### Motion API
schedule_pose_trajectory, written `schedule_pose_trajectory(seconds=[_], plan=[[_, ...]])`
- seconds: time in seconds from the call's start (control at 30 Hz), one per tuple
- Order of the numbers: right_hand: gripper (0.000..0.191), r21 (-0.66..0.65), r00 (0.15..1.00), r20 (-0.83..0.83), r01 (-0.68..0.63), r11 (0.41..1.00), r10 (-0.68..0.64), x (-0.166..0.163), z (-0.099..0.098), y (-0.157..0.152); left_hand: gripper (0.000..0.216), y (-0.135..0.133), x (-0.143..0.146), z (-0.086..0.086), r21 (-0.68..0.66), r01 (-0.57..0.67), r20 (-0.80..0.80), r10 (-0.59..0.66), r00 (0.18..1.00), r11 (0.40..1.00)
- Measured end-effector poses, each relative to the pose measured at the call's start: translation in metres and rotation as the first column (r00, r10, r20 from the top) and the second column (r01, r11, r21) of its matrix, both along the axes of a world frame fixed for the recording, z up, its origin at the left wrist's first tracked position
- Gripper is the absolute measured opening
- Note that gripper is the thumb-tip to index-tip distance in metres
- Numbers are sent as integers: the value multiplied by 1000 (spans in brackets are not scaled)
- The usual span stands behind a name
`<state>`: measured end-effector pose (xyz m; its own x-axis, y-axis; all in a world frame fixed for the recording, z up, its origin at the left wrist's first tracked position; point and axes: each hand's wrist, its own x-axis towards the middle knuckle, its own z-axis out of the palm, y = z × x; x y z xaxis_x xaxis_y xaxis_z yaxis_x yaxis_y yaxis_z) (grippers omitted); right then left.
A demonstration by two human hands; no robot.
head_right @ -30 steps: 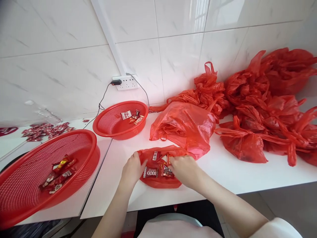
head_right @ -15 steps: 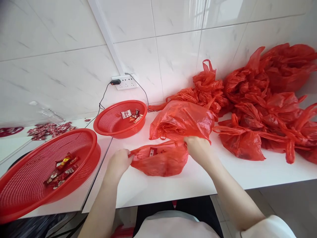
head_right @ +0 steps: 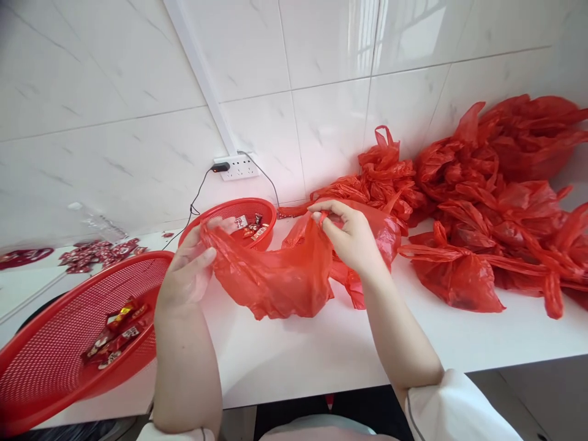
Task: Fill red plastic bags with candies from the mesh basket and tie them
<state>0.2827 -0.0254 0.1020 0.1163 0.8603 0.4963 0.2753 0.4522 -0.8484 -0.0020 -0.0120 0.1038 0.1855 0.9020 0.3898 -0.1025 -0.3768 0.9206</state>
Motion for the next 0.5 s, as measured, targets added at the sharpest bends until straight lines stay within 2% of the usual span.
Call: schedule_pose_trajectory(seconds=[0.1,0.17,0.23,0.3,0.33,0.4,0.5], plan=[[24,119,999,10,-31,992,30,-22,1,-2,76,-4,23,3,-36,178,-114,-181,977,983],[26,199,980,92,-192,961,177,-35,1,-7,80,-7,40,1,-86,213,-264,-229,937,973],[29,267,918,211,-383,884,334,-44,1,-11,61,-10,54,-3,-94,237,-393,-255,884,967],[34,298,869,298,-478,826,395,-48,-1,-12,28,-10,64,-8,-111,247,-450,-271,851,963],[38,303,869,314,-474,827,383,-47,-2,-10,21,-9,66,-9,-125,234,-445,-265,855,964],[44,282,891,317,-415,865,324,-44,-5,-6,29,-6,67,-13,-160,180,-384,-229,894,971],[42,149,884,348,-381,913,312,-38,-9,2,36,-1,63,-16,-248,159,-288,-229,930,956]])
